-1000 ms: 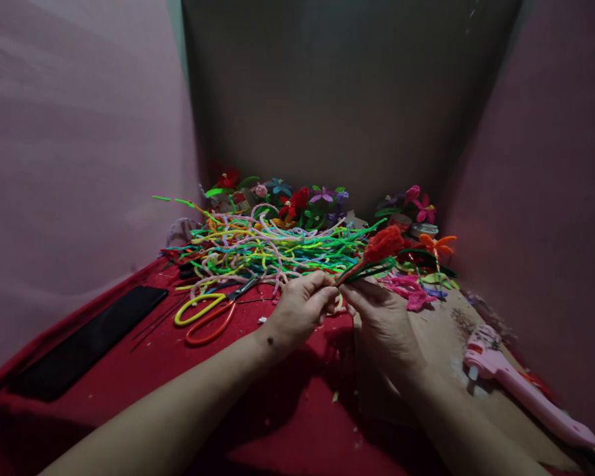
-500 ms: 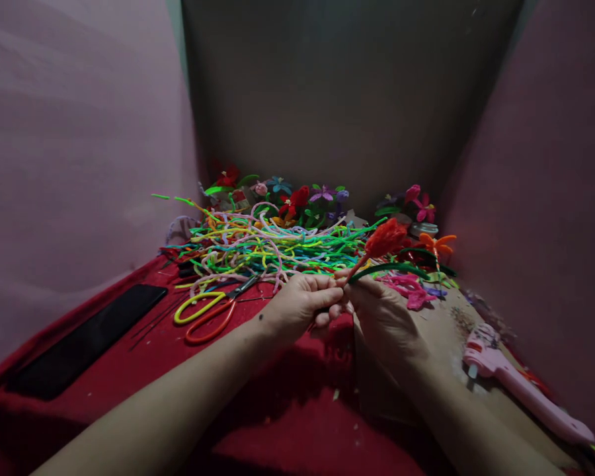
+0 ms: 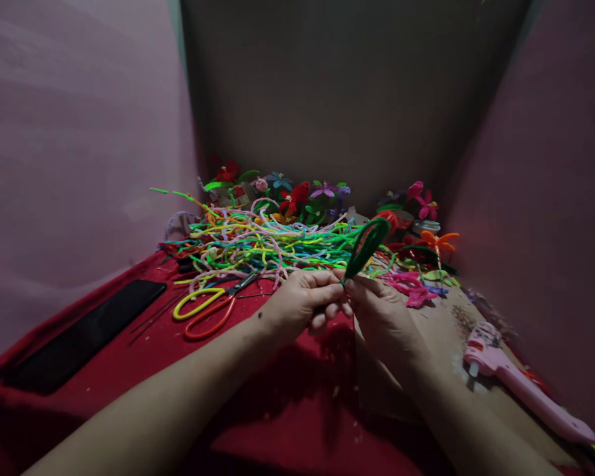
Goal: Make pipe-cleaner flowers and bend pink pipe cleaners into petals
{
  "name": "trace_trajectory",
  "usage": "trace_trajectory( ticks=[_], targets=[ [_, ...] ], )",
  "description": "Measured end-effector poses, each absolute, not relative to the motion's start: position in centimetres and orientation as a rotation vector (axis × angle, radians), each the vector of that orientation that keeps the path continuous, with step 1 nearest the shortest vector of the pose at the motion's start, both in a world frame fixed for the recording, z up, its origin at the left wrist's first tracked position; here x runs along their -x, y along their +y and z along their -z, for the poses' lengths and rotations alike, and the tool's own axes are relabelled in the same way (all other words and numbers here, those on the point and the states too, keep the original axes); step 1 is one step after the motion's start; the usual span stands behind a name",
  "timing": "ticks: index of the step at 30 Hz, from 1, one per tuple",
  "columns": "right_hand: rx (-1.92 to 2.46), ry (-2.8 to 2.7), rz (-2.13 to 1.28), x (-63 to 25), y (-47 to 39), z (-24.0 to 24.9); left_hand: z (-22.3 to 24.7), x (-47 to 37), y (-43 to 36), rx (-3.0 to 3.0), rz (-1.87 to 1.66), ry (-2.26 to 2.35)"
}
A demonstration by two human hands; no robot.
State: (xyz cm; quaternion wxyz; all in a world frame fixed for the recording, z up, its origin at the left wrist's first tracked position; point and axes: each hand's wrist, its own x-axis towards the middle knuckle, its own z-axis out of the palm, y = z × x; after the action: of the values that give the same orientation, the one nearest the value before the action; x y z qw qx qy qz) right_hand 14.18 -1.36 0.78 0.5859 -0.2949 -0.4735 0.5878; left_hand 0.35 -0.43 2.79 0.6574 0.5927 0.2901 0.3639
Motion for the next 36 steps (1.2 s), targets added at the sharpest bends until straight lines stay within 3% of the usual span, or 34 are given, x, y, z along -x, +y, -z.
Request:
trace_trajectory(
  ticks=[6,11,21,29,36],
  targets=[
    [0.596,-1.197,-1.458,-14.9,-1.0,-1.2,-2.0,0.5,0.2,-1.012,-0.624,0.356],
    [0.608,-1.19,-1.386,-14.8,-1.1,-0.9,-2.4,0.6,0.2,-1.111,-0.593,0.392],
    [0.732,-0.784,-1.369,-13.6,-1.1,0.5,-0.9,-0.7,-0.7,-2.124,-1.25,0.989],
    [0.677,-1.143,-1.286,-14.1,-1.2,-0.4,-2.4,-0.9,-0.5,-1.258,-0.926,0.681],
    [0.621,-1.123,-1.319,-14.3,-1.2,-0.6,-2.4,0.2,0.0,-1.069,-0.649,0.417]
  ],
)
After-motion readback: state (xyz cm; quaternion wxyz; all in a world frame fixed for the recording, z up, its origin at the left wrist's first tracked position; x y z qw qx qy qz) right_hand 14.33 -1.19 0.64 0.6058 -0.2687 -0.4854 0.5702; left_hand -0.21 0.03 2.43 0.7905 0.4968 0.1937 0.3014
